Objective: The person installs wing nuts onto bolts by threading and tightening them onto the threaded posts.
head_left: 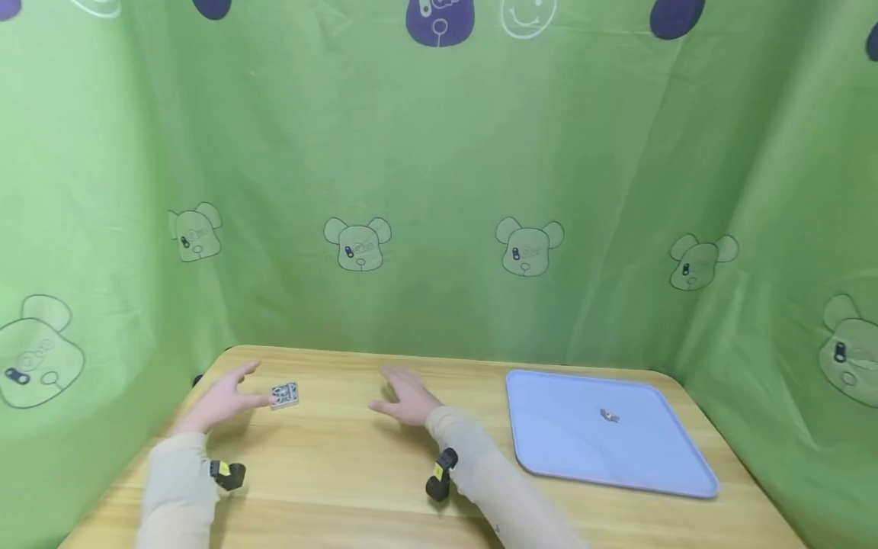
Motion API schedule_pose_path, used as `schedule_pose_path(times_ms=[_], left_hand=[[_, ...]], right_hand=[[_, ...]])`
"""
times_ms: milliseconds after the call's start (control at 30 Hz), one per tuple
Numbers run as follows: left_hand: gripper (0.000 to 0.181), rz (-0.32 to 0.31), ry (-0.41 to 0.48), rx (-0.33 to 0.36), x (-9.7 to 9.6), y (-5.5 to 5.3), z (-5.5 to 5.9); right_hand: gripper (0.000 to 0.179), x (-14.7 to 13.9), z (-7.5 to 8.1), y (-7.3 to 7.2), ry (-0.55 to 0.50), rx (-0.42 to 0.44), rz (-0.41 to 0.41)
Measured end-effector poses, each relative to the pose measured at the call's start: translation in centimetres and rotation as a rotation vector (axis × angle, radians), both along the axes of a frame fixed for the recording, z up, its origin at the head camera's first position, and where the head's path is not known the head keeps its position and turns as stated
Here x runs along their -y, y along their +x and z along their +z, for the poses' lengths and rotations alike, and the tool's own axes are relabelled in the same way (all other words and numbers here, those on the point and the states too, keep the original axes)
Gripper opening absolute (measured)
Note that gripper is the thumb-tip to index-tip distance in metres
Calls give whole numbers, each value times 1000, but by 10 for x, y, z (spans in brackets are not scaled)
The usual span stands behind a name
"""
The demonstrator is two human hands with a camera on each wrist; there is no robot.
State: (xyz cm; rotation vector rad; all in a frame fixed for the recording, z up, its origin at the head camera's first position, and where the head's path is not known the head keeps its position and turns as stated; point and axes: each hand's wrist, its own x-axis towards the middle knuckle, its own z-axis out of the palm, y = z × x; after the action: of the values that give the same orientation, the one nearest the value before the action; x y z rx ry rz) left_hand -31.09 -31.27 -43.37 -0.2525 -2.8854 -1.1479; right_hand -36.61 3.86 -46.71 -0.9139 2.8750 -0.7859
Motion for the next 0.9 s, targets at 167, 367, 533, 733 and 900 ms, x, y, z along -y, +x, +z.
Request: schedule_pose_path(times_ms=[167, 367, 533, 733, 900], left_hand=[[91, 2, -21, 55, 4, -8, -14], [86, 2, 5, 82, 10, -14, -27], [83, 2, 67, 99, 12, -20, -40], [79, 61, 133, 129, 12, -28, -51], [73, 101, 134, 117, 10, -34, -54]], right_hand=[[79, 31, -6, 4, -19, 28, 8], [77, 66, -6, 6, -82, 85, 14], [77, 88, -12, 4, -127, 99, -8], [80, 111, -23, -3, -154, 88, -13], [82, 123, -32, -7, -156, 96, -42]])
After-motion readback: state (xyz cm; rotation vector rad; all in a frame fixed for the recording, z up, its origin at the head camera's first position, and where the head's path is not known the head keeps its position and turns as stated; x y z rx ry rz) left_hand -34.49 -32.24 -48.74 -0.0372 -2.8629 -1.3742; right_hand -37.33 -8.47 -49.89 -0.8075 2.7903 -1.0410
